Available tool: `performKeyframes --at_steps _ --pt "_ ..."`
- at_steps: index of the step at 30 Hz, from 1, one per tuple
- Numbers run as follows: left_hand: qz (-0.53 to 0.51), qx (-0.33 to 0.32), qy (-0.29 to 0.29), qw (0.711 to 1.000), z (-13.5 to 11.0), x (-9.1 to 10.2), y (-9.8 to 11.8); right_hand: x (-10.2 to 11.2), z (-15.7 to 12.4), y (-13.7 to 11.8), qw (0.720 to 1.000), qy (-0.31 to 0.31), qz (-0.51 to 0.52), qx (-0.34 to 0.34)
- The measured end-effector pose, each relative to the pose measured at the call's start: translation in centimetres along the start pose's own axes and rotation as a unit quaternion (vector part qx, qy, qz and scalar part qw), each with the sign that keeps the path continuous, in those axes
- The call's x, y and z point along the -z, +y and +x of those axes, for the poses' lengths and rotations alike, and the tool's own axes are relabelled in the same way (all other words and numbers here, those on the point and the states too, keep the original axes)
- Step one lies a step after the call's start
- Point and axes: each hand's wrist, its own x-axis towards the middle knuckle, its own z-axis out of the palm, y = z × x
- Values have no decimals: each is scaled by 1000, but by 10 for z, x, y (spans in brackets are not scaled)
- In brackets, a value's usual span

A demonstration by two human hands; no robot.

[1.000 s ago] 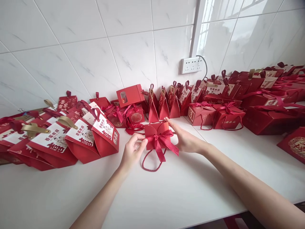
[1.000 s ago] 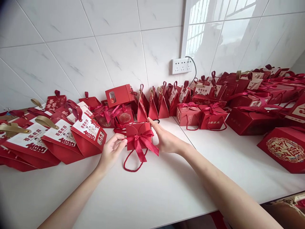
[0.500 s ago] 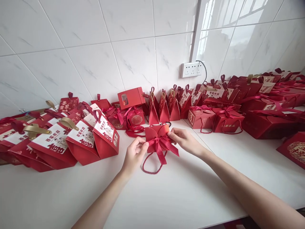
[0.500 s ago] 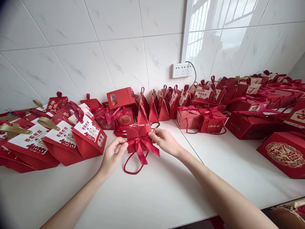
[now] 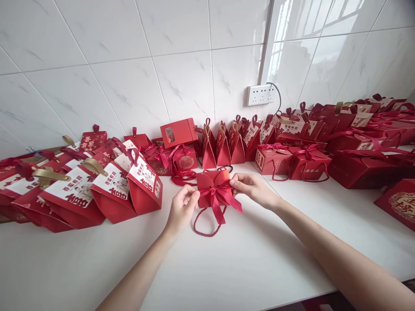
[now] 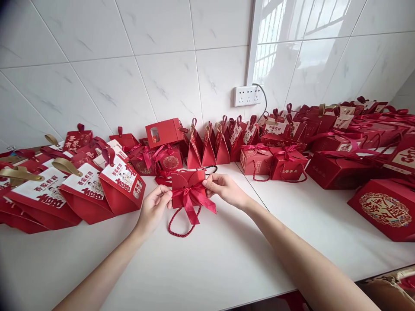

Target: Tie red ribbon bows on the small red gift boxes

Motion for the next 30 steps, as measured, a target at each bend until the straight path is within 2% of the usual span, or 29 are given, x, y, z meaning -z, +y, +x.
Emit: performKeyframes --at_steps 4,7,9,12,15,19,23,25,30 --pt "-3 2 -1 1000 0 0 -1 3 -1 0 999 27 -46 8" --pt "-5 6 -2 1000 -1 1 -1 5 -5 -2 988 89 -118 48" --pt "-2 9 -3 1000 -2 1 0 6 -8 -3 963 106 -214 122" --pt "1 5 -4 1000 -1 1 1 5 -11 -2 913 67 -331 228" --pt "0 -1 -2 1000 -1 0 2 3 -10 0 892 66 -358 267" --pt "-1 0 0 1000 0 0 1 0 -8 -4 911 87 -332 227" --pt "-9 5 -1 1000 0 0 0 -4 -9 -11 967 73 -223 102" --pt "-12 5 -2 1000 0 0 0 -5 -8 -13 985 58 -155 49" --pt "-15 11 -3 1000 0 0 -1 -2 -4 -6 999 27 -40 -9"
